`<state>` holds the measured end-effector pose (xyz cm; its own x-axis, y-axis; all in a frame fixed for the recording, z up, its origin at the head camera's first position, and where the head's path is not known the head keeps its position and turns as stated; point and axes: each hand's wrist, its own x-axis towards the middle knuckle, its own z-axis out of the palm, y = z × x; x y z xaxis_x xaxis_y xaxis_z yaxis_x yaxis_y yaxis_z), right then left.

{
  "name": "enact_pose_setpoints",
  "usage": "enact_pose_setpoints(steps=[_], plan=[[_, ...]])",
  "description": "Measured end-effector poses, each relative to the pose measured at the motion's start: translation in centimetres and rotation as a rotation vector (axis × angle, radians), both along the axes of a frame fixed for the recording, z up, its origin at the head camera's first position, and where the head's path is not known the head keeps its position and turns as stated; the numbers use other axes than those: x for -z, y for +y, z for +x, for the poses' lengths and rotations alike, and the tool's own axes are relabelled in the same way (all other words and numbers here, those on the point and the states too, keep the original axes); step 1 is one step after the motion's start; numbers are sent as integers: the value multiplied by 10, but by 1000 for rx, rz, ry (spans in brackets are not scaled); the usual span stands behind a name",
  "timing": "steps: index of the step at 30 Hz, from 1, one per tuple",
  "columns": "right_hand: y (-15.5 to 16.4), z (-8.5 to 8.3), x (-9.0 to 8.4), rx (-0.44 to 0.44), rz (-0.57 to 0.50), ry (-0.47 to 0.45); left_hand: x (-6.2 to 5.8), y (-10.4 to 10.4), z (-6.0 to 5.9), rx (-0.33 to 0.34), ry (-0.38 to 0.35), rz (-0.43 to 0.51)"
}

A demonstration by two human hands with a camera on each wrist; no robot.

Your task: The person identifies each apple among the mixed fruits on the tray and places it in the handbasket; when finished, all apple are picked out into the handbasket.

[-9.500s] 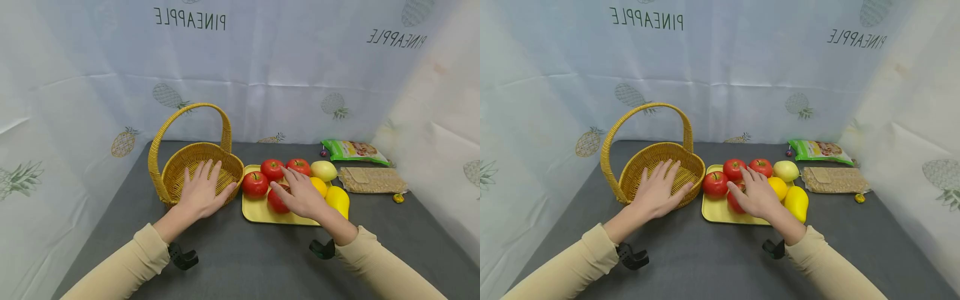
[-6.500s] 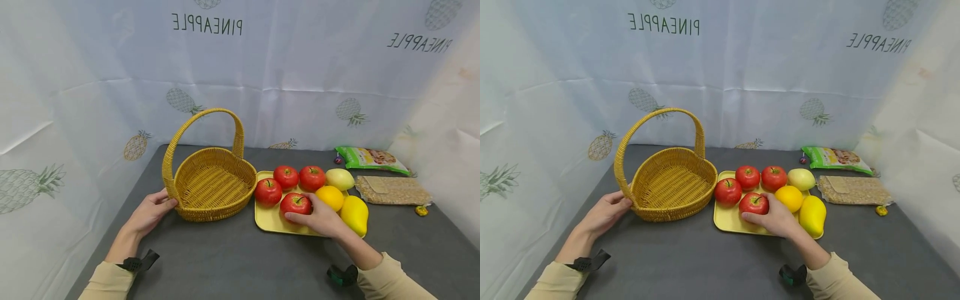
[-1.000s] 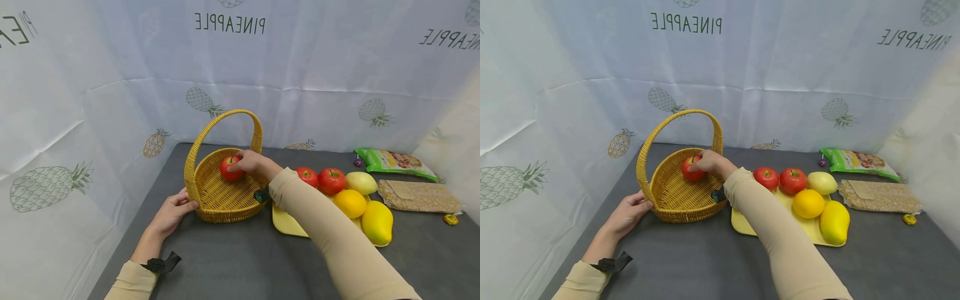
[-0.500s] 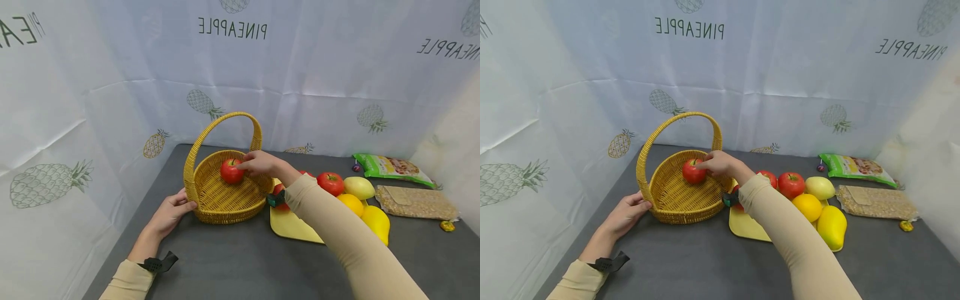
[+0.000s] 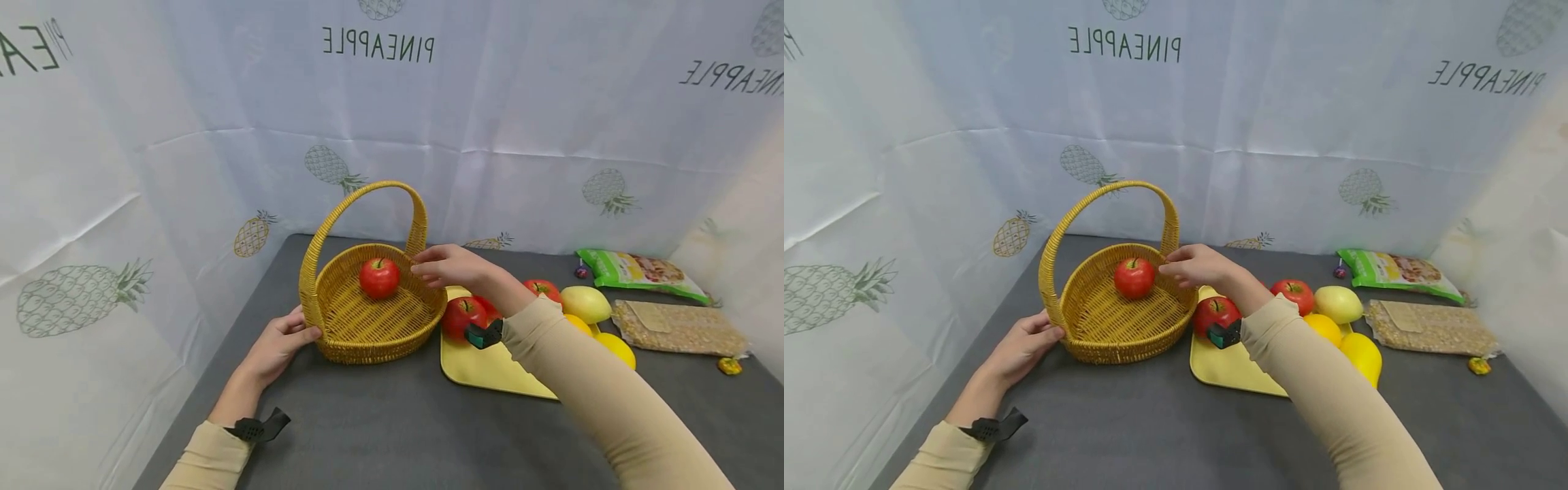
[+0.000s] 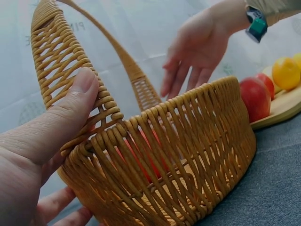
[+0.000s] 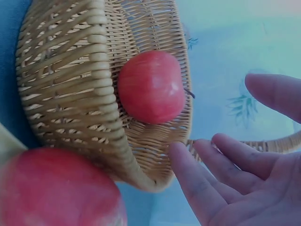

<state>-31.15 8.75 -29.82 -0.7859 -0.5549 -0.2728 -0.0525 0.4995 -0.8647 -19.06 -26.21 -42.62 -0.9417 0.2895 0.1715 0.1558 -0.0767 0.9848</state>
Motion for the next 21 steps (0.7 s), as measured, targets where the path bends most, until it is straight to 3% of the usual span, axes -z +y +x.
enact_pose_setpoints(steps=[10,21], plan=[[22,17,-3,63,-25,22,0,0,0,-14,9,-23],[41,27,1,77,-9,67,2,0,-1,-11,-4,-15]])
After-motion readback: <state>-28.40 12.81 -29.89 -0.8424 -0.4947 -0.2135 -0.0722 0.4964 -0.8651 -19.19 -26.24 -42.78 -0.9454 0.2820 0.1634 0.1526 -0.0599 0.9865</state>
